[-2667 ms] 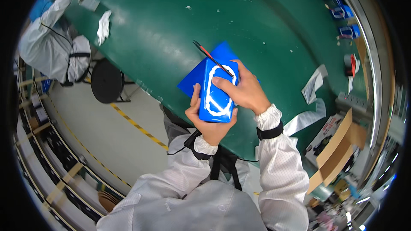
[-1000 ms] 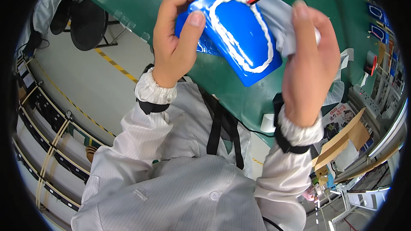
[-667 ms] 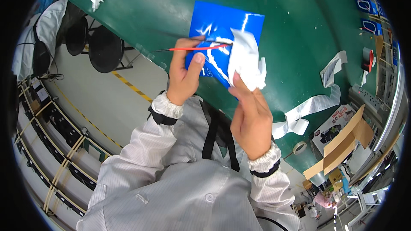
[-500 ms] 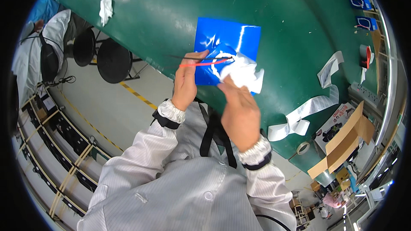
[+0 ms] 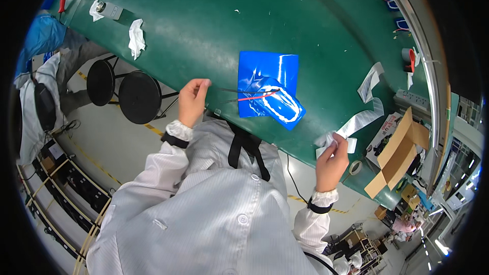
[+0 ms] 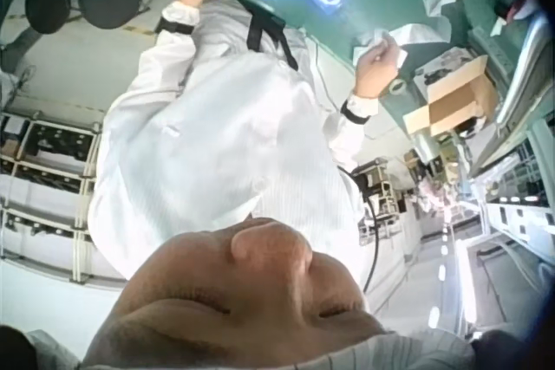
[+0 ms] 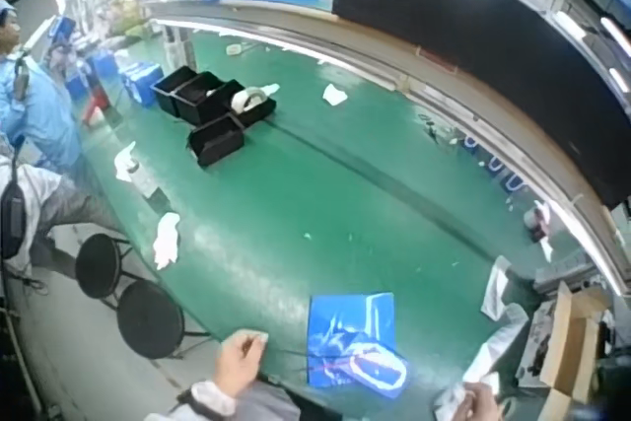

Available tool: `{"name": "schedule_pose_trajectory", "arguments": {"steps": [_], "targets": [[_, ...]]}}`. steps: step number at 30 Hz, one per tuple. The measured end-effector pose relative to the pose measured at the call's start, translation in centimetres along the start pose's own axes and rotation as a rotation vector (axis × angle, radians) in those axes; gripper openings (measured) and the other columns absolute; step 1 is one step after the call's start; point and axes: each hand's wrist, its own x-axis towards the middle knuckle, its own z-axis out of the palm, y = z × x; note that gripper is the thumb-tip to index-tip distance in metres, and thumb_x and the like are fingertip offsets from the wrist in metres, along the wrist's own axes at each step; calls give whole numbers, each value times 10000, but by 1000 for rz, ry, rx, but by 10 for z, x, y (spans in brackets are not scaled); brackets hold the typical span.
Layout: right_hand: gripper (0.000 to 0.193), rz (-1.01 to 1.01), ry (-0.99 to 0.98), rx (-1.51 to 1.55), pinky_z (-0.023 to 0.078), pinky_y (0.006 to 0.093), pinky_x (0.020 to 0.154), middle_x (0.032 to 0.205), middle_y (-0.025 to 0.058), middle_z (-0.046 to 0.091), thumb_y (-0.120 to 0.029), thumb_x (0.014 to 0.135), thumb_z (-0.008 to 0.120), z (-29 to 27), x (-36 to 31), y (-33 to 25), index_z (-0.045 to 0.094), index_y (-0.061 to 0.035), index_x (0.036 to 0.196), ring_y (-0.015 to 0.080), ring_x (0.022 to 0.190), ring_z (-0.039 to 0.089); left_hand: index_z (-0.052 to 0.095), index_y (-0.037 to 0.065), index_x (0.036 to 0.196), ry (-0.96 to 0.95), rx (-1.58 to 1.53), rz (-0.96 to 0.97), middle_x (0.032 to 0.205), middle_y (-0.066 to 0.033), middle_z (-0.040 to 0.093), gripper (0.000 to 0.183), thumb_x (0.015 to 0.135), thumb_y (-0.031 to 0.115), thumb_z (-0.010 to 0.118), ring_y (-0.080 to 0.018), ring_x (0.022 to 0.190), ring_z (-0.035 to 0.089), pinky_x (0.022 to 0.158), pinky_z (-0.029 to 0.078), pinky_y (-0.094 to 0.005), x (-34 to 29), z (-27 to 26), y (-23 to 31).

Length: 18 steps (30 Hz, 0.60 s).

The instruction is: Cleaning the adhesive area on a battery pack with a wipe, applying a label, and transporting the pack through a factory environment.

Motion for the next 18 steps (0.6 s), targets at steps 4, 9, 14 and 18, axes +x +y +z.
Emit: {"name": "schedule_pose_trajectory", "arguments": {"steps": [4,9,14,18], "targets": [[252,-312,-109,168,538,375,922,1184,210,698,71,936,541,42,-16,-52,637,-2,1156,354,1092,697,693,30,1155,-85,338,183,1102,-80,747,289,948,231,691,-212,1008,703,1128,378,-443,19,-46,7],[258,-365,-75,86,535,417,948,1232,227,686,68,921,543,89,-28,-45,654,-4,1143,381,1126,678,685,37,1142,-115,384,190,1096,-105,743,311,931,266,690,-273,1054,693,1101,401,-505,32,-86,-5],[286,-346,-141,35,548,418,931,1152,224,707,91,854,568,55,-40,-67,671,10,1108,390,1083,692,670,0,1138,-197,-121,-189,986,-101,736,277,963,213,689,-136,822,686,700,531,-293,17,-116,-19],[310,-625,-498,156,534,487,872,1064,213,704,44,817,590,99,-37,-78,664,-16,1112,407,1007,672,662,-19,1132,-230,40,-4,944,-83,722,282,983,219,679,-94,785,644,685,517,-273,-1,-106,-37]]}}
